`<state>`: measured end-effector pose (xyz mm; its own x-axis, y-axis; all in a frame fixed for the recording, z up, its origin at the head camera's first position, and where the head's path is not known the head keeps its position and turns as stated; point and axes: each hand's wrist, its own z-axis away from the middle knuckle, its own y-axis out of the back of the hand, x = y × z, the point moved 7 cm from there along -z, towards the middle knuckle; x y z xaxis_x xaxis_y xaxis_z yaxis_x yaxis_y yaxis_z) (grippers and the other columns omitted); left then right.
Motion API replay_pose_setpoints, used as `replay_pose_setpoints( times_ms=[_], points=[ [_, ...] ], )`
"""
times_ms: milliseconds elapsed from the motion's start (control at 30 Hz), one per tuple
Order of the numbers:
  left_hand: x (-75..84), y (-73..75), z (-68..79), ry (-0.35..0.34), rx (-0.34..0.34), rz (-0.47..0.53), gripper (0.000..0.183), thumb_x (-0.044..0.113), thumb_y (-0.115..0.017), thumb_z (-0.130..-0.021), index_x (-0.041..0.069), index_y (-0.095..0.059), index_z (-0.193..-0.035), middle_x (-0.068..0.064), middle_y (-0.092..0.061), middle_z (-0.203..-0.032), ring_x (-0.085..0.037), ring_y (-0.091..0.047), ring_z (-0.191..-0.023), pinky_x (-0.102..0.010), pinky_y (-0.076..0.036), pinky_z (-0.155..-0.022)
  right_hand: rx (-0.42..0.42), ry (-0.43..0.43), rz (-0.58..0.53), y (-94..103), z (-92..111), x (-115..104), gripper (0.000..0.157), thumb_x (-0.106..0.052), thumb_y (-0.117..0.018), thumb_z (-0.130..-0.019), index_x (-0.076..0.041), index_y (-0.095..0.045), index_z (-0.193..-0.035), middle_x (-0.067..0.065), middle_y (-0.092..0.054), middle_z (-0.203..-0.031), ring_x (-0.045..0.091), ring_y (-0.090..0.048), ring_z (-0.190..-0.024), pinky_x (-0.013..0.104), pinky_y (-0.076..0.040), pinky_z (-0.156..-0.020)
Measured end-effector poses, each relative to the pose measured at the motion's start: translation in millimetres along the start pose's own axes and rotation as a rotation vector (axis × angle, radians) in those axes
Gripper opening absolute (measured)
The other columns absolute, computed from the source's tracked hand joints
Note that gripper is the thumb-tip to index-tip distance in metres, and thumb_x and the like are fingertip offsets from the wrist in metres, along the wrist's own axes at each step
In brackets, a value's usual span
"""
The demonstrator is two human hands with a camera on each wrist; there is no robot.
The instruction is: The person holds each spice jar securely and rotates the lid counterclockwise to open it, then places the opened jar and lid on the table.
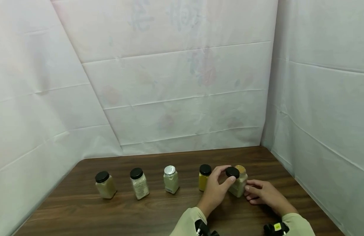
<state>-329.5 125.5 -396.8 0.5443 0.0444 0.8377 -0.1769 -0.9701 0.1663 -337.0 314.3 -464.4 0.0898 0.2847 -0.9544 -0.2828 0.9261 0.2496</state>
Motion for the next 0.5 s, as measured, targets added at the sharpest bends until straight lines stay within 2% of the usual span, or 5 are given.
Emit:
replay_pose_setpoints(
  times_ms=[133,300,400,500],
  points=[
    [-7.2,-0.9,2.1,0.012,-0.026,-0.008,0.037,0.042,-0.058,-0.089,0.025,-0.056,-0.122,0.013,-0.052,-0.117,-0.006,-0.049,-0.108,-0.034,-0.042,-0.092,0.001,0.001,0.0,2.3,1.0,0.9,0.066,-0.032,-0.057,-0.092,0.014,-0.033,-0.135,0.015,-0.063,-0.104,0.027,-0.062,-0.091,0.039,-0.052,-0.075],
    [-7.6,-1.4,5.7,0.032,-0.051,0.003,0.038,0.04,-0.06,-0.089,0.023,-0.056,-0.122,0.012,-0.053,-0.113,-0.005,-0.05,-0.107,-0.029,-0.045,-0.087,0.004,0.002,-0.002,4.2,1.5,2.0,0.065,-0.031,-0.057,-0.092,0.014,-0.034,-0.134,0.014,-0.063,-0.103,0.027,-0.062,-0.09,0.039,-0.052,-0.075],
    [-2.3,1.0,9.3,0.05,-0.053,0.028,0.036,0.033,-0.063,-0.088,0.019,-0.057,-0.121,0.009,-0.053,-0.111,-0.006,-0.051,-0.106,-0.028,-0.047,-0.084,0.008,0.001,0.002,2.9,0.9,1.3,0.065,-0.032,-0.057,-0.092,0.013,-0.035,-0.134,0.013,-0.063,-0.103,0.027,-0.062,-0.09,0.04,-0.052,-0.075],
    [13.6,7.0,14.9,0.065,-0.055,0.055,0.034,0.027,-0.064,-0.088,0.012,-0.059,-0.118,0.005,-0.055,-0.11,-0.007,-0.053,-0.104,-0.03,-0.048,-0.084,0.008,-0.002,0.006,0.8,-0.2,0.6,0.066,-0.032,-0.058,-0.092,0.014,-0.035,-0.134,0.013,-0.063,-0.103,0.027,-0.062,-0.09,0.04,-0.052,-0.075]
  ],
)
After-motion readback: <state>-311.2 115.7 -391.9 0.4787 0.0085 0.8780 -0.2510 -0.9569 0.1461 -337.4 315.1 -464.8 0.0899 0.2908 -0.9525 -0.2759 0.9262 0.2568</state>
